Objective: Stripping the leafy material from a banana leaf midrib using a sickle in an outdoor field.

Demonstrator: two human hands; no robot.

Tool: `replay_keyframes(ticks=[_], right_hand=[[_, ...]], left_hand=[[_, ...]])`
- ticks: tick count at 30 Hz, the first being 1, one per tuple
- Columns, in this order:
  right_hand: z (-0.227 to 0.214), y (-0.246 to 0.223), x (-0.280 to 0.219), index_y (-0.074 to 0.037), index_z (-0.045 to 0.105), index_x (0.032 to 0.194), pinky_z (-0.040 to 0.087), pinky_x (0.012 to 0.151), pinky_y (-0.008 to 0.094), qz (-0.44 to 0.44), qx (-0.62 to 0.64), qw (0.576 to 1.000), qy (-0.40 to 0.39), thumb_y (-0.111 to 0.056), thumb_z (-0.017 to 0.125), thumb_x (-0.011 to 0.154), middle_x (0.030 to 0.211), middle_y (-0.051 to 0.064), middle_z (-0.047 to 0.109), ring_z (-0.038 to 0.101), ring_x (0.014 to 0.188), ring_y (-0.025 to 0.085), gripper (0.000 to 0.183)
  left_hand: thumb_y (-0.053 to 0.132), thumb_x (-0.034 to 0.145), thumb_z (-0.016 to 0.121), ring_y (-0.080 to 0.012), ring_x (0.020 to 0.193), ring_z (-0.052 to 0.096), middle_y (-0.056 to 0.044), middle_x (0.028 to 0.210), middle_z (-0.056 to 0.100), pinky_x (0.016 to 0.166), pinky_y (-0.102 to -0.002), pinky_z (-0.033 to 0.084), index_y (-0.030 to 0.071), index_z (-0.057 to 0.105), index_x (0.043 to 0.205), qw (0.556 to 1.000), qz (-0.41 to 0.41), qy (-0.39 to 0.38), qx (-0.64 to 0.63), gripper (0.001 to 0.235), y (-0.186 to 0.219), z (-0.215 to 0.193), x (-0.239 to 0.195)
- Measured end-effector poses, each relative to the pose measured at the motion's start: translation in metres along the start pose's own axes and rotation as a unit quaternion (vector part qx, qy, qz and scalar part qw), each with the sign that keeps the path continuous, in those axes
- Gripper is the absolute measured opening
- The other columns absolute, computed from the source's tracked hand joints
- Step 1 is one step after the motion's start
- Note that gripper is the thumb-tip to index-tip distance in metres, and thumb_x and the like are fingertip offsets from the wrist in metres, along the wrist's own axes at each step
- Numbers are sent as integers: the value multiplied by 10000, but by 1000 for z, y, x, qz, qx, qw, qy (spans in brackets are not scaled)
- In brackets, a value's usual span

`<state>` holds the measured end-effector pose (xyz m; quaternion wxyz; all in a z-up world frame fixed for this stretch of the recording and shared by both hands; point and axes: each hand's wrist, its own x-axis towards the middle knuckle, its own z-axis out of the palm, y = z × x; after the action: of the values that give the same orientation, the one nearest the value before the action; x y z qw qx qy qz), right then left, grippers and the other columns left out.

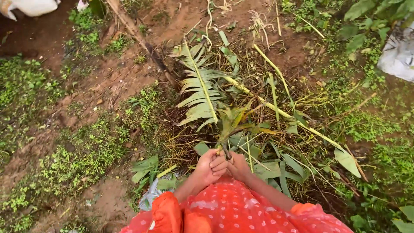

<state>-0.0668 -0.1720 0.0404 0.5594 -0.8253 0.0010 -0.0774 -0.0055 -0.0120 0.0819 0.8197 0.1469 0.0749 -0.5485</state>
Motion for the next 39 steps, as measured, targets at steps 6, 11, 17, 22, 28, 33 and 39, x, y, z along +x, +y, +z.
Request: replay_keyframes(ticks=[6,11,17,22,28,33,39], right_hand=[[2,72,-9,-58,509,756,442,548,443,26,-35,999,26,-223,641,820,549,242,445,458,503,353,221],[2,29,-7,-108,510,725,464,509,370,-20,-26,999,4,-293,621,853,498,153,495,504,464,305,251],[1,57,-4,-110,527,719,465,525,368,-20,-8,999,32,-227,655,804,510,134,485,489,480,268,192],[-6,91,-2,-74,546,738,470,599,437,55,-51,996,40,-210,637,763,603,216,522,515,560,344,166],[-1,108,-23,-13,691,1027,511,796,556,199,-200,959,6,-273,596,771,788,274,668,685,809,477,377],[-18,69,-13,-54,611,794,454,584,397,7,-70,988,138,-135,596,688,556,154,524,579,547,303,135],[-4,79,-6,-122,563,708,442,516,318,-111,-21,980,164,-118,670,707,506,81,481,506,449,227,107]], left_hand=[[318,1001,427,-56,395,234,108,433,213,325,-180,257,146,581,906,1000,-6,-8,8,250,-8,-12,2],[306,1008,418,-50,387,232,117,428,218,322,-174,257,139,590,915,1000,2,-12,3,257,-10,-6,1],[308,1015,415,-49,397,258,119,428,241,347,-184,287,148,558,942,999,-17,-40,-5,227,-9,13,-20],[312,1015,410,-34,407,264,124,430,261,362,-171,288,165,505,924,998,-30,-51,-20,197,0,33,-46],[297,955,441,-76,322,310,100,346,278,376,-195,259,172,460,623,996,-55,-9,63,355,8,70,-88],[172,916,576,-112,295,288,25,337,296,358,-225,242,34,582,736,988,40,-24,145,227,-10,72,-103],[91,864,583,-122,323,244,6,342,310,367,-267,219,19,514,667,987,71,-78,119,221,-24,67,-96]])
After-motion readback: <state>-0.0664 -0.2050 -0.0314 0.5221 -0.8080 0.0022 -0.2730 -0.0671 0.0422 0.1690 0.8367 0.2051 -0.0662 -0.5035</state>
